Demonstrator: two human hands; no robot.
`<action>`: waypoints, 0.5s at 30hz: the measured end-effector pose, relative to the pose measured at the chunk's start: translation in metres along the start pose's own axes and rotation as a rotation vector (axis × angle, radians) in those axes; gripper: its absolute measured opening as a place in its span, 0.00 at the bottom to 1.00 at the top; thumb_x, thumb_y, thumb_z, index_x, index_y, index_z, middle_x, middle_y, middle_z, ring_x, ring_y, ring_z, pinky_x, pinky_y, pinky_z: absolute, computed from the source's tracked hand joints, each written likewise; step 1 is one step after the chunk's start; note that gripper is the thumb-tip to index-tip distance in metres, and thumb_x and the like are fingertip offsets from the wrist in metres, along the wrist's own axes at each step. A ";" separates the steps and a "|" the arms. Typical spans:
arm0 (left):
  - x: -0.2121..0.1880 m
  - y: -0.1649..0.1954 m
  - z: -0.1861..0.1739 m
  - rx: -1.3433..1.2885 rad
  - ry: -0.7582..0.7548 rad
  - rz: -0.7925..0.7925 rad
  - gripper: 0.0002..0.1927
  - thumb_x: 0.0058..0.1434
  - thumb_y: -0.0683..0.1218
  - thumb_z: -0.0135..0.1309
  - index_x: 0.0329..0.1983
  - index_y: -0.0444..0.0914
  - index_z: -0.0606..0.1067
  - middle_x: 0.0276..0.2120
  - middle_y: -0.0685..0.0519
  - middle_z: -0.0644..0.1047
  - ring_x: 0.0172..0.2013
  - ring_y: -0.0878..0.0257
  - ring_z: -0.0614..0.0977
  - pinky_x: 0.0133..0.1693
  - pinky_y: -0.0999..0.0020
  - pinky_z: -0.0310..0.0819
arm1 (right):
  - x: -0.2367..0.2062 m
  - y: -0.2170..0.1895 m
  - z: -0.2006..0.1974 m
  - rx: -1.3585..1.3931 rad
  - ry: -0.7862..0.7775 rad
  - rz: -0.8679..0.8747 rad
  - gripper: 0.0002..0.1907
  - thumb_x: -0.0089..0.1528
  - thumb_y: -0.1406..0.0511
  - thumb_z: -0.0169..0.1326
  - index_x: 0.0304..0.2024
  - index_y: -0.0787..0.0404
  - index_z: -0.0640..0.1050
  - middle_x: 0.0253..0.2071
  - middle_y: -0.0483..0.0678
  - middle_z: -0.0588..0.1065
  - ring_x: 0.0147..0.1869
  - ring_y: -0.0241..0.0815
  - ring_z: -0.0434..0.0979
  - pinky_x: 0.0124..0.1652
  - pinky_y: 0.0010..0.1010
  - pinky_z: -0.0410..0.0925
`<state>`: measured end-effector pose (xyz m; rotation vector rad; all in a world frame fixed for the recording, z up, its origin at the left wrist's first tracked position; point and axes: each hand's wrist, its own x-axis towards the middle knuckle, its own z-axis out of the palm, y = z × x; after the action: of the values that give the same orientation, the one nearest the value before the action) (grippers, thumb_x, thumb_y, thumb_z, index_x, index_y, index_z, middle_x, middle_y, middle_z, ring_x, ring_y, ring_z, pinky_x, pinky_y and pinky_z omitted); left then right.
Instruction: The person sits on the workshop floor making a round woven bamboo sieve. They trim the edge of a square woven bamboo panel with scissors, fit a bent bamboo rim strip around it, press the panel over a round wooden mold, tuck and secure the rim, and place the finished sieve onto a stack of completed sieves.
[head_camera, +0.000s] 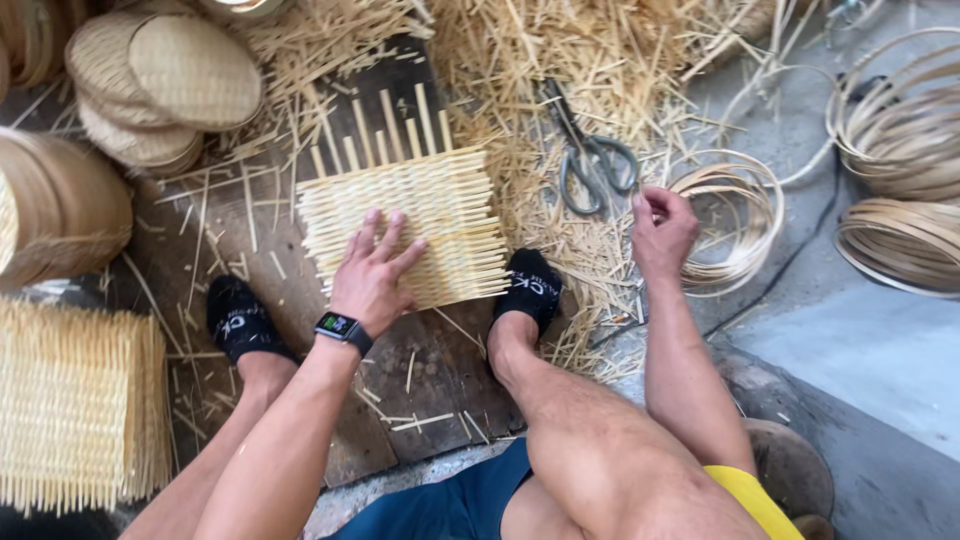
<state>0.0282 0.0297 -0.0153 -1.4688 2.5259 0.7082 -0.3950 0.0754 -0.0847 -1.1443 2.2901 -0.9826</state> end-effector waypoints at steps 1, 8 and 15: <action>0.000 0.001 -0.002 0.003 -0.007 0.003 0.47 0.37 0.52 0.73 0.66 0.56 0.72 0.74 0.51 0.58 0.74 0.46 0.52 0.70 0.49 0.50 | -0.001 0.009 -0.017 -0.242 0.000 -0.130 0.15 0.59 0.60 0.67 0.45 0.60 0.83 0.43 0.50 0.80 0.46 0.46 0.82 0.48 0.38 0.74; 0.008 0.005 -0.016 -0.048 -0.010 -0.010 0.49 0.36 0.63 0.71 0.66 0.50 0.71 0.72 0.46 0.58 0.71 0.45 0.56 0.69 0.48 0.50 | -0.018 0.037 -0.097 -0.613 -0.224 -0.247 0.06 0.59 0.65 0.64 0.38 0.58 0.84 0.40 0.52 0.79 0.46 0.54 0.79 0.47 0.44 0.70; 0.037 0.046 -0.045 -0.638 0.350 -0.186 0.35 0.63 0.65 0.60 0.62 0.36 0.75 0.61 0.38 0.74 0.63 0.47 0.73 0.62 0.49 0.65 | -0.038 -0.061 -0.102 -0.416 -0.286 -0.847 0.04 0.63 0.72 0.58 0.39 0.60 0.81 0.38 0.50 0.79 0.44 0.47 0.81 0.49 0.39 0.74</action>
<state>-0.0244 -0.0011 0.0267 -2.1559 2.4581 1.4248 -0.4026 0.1224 0.0304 -2.3599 1.8064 -0.5160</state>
